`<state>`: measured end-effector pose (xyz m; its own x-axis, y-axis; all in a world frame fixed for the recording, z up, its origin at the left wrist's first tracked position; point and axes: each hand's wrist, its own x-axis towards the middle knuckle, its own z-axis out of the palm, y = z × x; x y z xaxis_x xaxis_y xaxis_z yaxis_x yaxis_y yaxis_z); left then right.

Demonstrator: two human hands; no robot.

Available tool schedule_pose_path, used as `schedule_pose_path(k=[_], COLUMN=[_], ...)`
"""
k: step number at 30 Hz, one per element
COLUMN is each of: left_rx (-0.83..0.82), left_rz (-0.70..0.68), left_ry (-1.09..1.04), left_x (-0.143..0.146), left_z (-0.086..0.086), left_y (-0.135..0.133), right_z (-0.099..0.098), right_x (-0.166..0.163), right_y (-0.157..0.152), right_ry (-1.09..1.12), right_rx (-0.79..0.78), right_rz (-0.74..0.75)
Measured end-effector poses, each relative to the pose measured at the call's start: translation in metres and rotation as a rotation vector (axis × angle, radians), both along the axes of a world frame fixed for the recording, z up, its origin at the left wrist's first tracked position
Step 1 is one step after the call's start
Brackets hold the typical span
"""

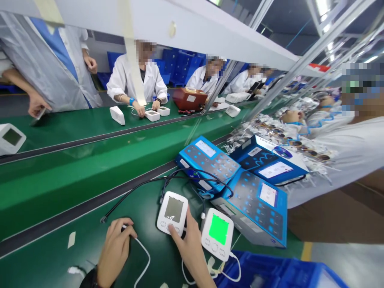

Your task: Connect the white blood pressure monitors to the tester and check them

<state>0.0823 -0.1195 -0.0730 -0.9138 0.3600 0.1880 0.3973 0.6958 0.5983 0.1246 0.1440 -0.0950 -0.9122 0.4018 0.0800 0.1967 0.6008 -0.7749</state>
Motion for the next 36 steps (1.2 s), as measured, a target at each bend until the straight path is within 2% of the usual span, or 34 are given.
schedule_pose_path(k=[8, 21, 24, 27, 29, 36], left_rx=[0.077, 0.181, 0.208, 0.236, 0.252, 0.319], left_rz=[0.010, 0.007, 0.022, 0.037, 0.046, 0.069], left_ry=[-0.059, -0.110, -0.120, -0.120, -0.115, -0.088], left_x=[0.001, 0.007, 0.008, 0.010, 0.012, 0.014], left_z=[-0.007, -0.007, -0.010, -0.013, -0.015, -0.016], left_y=[0.004, 0.011, 0.012, 0.015, 0.017, 0.022], right_z=[0.007, 0.007, 0.013, 0.020, 0.022, 0.013], right_x=[0.003, 0.009, 0.011, 0.013, 0.014, 0.012], right_y=[0.004, 0.010, 0.010, 0.006, 0.002, 0.009], right_ry=[-0.030, -0.163, -0.170, -0.096, -0.063, -0.109], right_rx=[0.036, -0.084, -0.025, 0.109, 0.135, -0.061], right_rz=[0.014, -0.033, -0.016, -0.005, -0.004, 0.020])
